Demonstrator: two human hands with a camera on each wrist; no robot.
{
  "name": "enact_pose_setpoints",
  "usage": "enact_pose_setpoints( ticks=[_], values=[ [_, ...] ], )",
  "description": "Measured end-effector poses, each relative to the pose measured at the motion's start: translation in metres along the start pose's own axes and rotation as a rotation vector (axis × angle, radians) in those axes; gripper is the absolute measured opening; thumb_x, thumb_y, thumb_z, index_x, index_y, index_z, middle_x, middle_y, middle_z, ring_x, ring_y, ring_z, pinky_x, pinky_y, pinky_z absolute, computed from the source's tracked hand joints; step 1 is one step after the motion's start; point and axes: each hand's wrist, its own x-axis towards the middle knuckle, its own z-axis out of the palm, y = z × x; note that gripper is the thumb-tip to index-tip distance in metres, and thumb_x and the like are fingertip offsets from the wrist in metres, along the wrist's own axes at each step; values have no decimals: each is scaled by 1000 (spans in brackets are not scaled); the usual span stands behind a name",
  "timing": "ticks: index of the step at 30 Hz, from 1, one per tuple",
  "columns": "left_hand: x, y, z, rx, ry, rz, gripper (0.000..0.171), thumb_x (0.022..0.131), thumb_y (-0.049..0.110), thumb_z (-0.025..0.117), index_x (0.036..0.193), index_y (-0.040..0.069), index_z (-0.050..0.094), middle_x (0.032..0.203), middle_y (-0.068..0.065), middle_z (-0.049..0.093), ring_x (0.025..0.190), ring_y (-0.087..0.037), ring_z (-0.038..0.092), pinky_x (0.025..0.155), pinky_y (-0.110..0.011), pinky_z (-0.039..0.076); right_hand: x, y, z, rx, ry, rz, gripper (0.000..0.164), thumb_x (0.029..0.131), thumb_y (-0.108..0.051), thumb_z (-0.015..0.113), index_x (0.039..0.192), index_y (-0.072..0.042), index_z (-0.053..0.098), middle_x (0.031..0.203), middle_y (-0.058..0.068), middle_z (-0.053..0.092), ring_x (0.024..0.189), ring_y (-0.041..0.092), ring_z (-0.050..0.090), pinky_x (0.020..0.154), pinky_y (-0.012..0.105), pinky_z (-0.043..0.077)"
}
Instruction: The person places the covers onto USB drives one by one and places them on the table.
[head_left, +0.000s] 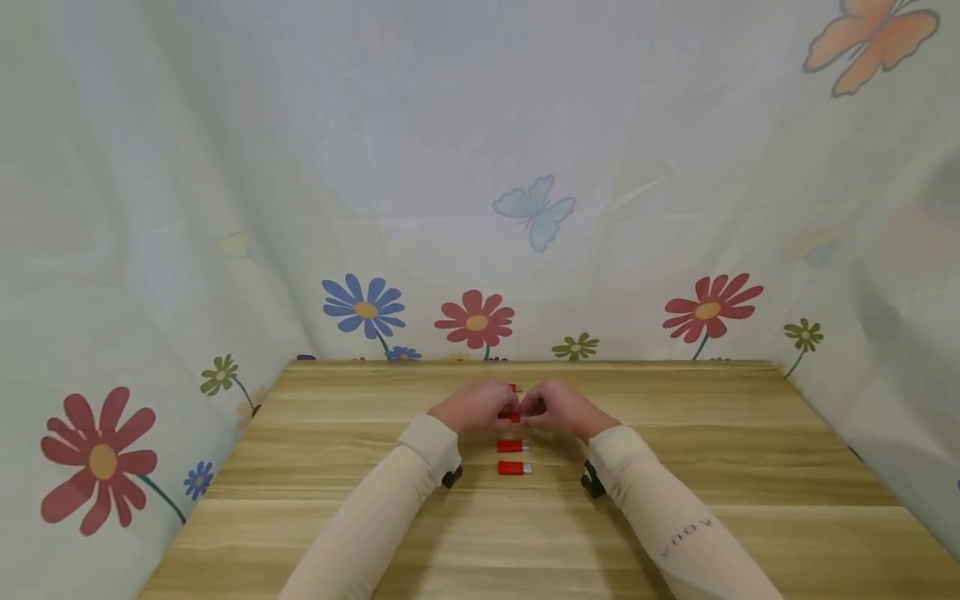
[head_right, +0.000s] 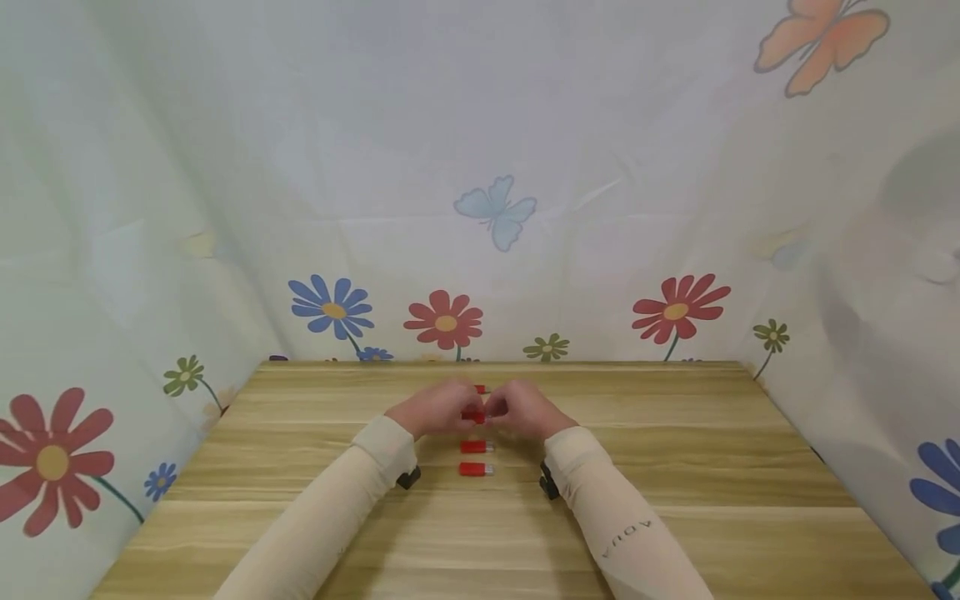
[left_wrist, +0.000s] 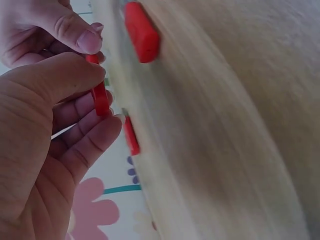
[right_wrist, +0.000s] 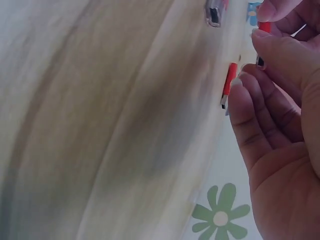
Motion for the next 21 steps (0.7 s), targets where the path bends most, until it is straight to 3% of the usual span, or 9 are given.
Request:
enact_pose_setpoints(
  ticks=[10,16,21],
  values=[
    [1,-3,11,-41,-29,-10,5,93,22,77,97,20,77,77,11,65,71,-9,57,70,-18,49,5,5,8,-14,-22,-22,5,86,-9,81,91,-8,79,84,-2,75,74,7,63,71,24,56],
    [3,1,10,-27,-38,7,5,93,20,76,97,18,78,75,10,65,69,-9,56,70,-18,48,4,7,8,-4,-21,-20,5,85,-8,82,89,-7,80,82,-1,76,71,8,61,68,24,54],
    [2,2,10,-22,-56,-18,5,93,20,76,96,16,78,72,9,64,67,-10,55,68,-18,47,5,7,10,5,-31,-28,5,85,-7,81,89,-5,80,82,1,76,71,9,62,67,24,54]
  ],
)
